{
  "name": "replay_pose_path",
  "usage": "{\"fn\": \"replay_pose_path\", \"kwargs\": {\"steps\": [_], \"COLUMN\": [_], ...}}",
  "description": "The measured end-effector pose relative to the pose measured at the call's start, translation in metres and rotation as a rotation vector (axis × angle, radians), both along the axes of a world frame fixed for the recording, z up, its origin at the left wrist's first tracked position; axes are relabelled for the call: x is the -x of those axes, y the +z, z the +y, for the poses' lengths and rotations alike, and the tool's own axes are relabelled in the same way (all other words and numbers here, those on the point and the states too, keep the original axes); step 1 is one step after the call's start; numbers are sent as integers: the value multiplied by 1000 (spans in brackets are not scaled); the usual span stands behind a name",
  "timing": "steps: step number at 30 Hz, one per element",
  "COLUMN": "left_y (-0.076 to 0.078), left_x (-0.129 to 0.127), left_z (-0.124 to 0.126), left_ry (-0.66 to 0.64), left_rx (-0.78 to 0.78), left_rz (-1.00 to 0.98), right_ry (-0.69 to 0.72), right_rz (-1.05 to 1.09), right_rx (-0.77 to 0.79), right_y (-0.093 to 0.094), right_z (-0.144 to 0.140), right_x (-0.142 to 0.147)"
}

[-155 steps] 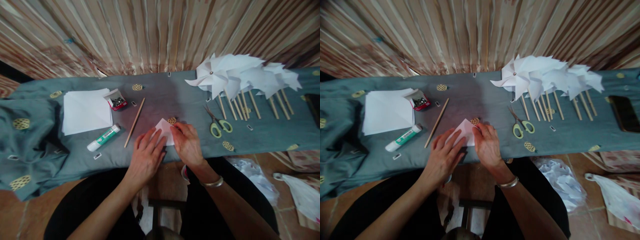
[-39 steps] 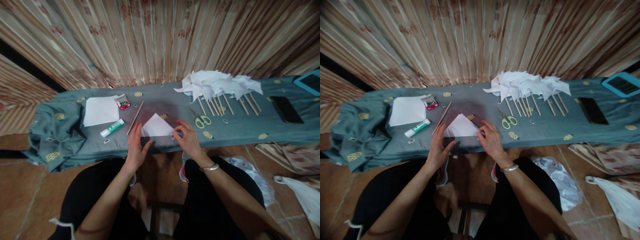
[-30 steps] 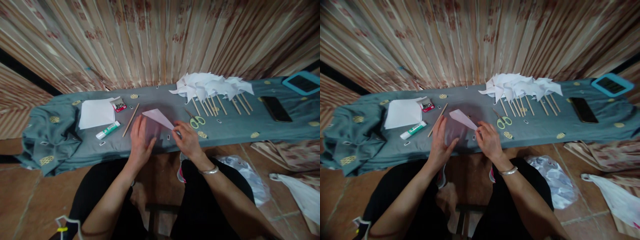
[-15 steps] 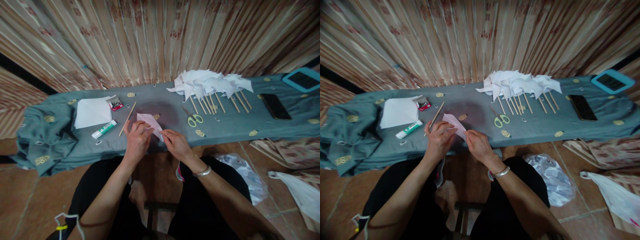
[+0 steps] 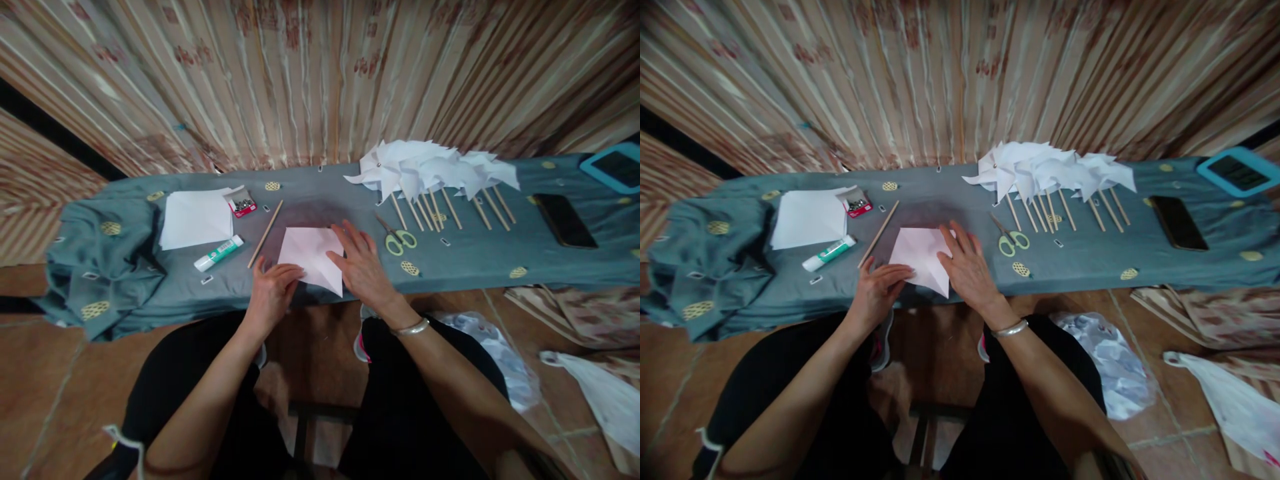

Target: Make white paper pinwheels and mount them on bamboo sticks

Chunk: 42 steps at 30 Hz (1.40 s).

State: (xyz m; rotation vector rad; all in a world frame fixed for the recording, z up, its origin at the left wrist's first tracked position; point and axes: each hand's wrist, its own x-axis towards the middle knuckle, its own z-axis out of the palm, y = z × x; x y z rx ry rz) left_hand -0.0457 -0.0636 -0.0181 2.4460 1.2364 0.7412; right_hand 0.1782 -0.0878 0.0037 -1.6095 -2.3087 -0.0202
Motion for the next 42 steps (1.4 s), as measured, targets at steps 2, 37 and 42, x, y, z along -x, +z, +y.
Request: {"fn": "replay_pose_path", "kwargs": {"steps": [2,37,42], "left_y": [0,-5,-5], "left_x": [4,-16,-12], "left_z": [-2,-24,-22], "left_ry": [-9,-199,-186], "left_rx": [33,-20,-6], "left_rz": [-17,276,284], "right_ry": [19,-235,-275], "right_rz": [49,423,412], "right_rx": [22,465,485], "right_y": [-4,-6,-7], "right_z": [0,44,46], "right_x": [-5,5,7]}}
